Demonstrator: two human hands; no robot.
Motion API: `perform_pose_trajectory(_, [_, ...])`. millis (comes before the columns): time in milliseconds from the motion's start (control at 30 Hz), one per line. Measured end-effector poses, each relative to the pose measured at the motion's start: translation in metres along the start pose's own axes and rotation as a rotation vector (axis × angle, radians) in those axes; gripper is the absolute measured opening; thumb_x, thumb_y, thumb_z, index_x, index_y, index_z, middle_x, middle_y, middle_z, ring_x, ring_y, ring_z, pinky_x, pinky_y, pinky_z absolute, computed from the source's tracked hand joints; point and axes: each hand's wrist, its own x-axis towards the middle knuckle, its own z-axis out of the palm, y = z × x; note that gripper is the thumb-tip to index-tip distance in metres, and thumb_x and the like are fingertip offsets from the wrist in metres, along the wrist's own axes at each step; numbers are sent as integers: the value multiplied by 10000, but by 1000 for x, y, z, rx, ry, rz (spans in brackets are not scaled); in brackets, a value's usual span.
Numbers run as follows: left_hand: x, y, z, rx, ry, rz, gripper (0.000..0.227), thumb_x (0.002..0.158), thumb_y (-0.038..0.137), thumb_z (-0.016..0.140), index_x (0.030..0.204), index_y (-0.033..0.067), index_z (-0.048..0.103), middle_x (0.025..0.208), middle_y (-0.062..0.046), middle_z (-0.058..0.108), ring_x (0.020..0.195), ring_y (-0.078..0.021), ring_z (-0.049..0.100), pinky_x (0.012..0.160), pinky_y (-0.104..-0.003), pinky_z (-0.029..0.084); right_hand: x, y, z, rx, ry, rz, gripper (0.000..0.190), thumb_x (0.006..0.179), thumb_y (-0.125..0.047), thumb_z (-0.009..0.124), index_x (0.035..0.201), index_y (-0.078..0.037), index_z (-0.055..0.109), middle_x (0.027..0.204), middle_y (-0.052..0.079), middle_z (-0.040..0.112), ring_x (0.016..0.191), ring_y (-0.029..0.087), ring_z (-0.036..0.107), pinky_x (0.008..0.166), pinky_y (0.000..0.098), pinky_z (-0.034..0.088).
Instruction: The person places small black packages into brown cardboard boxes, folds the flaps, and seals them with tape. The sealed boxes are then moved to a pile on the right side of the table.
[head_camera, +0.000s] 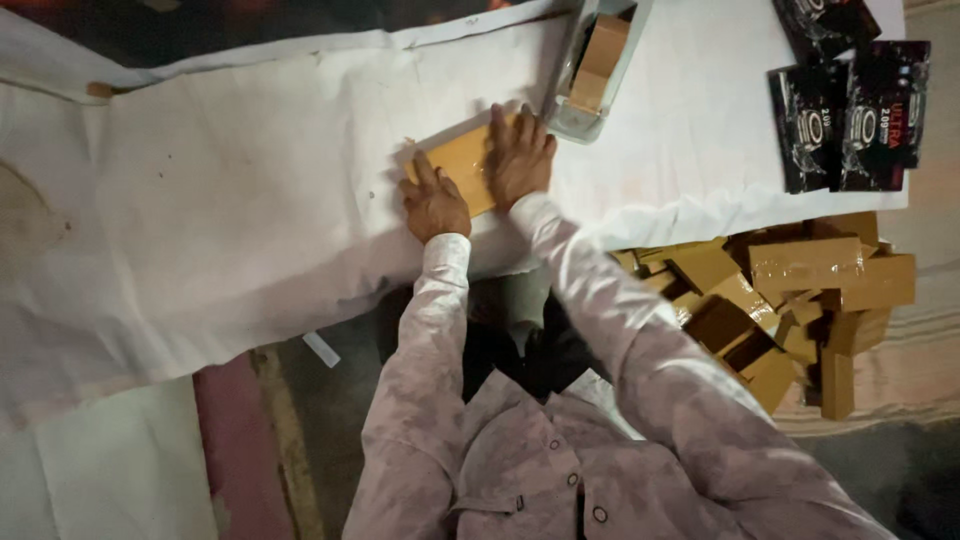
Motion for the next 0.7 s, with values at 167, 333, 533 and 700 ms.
perform_pose_trajectory(167, [20,-1,0,-25,-124,-10,347,1075,432,514,1315,185,548,1193,-203,606,951,-407,687,804,-519,565,-13,-38,4,-111,-60,-212,705,1029,-537,354,1561,-74,354,1639,216,295,1525,435,160,1166,721,38])
perform_pose_trajectory(333, [26,1,-6,-41,-73,28,325,1041,417,505,1245,171,565,1124,-223,602,886,-420,685,724,-529,565,27,-20,1,-149,-213,-154,642,1087,-528,321,1527,-78,447,1574,202,414,1487,399,290,1195,634,216])
perform_pose_trajectory(533, [24,0,-6,-5,-67,37,304,1046,425,533,1211,171,554,1122,-201,602,884,-407,694,720,-511,578,20,-6,-2,-109,72,65,661,1042,-559,422,1524,-111,363,1372,213,545,1198,410,512,869,556,455])
perform_pose_trajectory(700, [28,2,-12,-15,-150,117,374,970,449,560,1221,172,559,1128,-185,598,885,-403,691,710,-517,576,-39,4,-14,145,-149,257,790,1052,-545,374,1698,-123,203,1427,228,512,1286,422,512,1054,565,440])
